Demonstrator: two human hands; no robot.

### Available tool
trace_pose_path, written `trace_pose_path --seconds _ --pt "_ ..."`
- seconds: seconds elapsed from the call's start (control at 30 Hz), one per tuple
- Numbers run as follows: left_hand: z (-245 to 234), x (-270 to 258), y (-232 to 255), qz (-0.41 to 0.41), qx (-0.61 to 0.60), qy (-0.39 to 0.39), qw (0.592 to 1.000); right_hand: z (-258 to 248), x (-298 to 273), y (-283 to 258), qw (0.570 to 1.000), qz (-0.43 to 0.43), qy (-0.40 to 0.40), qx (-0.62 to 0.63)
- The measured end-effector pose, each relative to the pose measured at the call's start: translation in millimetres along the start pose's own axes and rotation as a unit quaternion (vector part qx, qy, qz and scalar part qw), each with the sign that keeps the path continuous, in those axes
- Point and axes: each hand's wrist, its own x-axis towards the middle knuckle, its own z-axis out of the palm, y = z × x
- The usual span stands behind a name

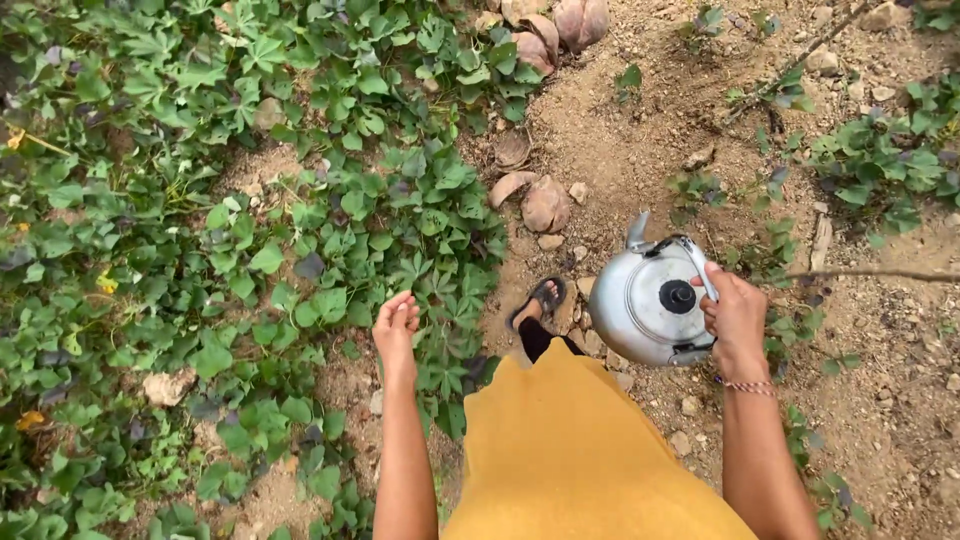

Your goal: Water the plants in the garden using a kettle.

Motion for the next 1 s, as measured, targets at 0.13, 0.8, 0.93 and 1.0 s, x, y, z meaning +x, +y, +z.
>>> trace_pose_path --seconds 0.13,0.8,0.93,1.0 --pt "35.8 60.6 19.7 -0.005 0.008 -0.007 1.0 13.5 46.7 -3.6 0.999 0.028 0.022 0.016" --pt "258.4 220.1 129.7 -0.033 0.066 -0.124 0.99 36.3 174.2 -76.3 0.981 0.031 0.164 0.103" --pt "307.9 252.0 140.4 -0.021 0.077 -0.155 0.985 42.1 198.6 -92.7 0.976 0.034 0.18 0.118" --pt "337.1 268.6 147.1 -0.017 0.073 -0.171 0.982 44.4 216.7 -96.8 0.973 0.034 0.193 0.125"
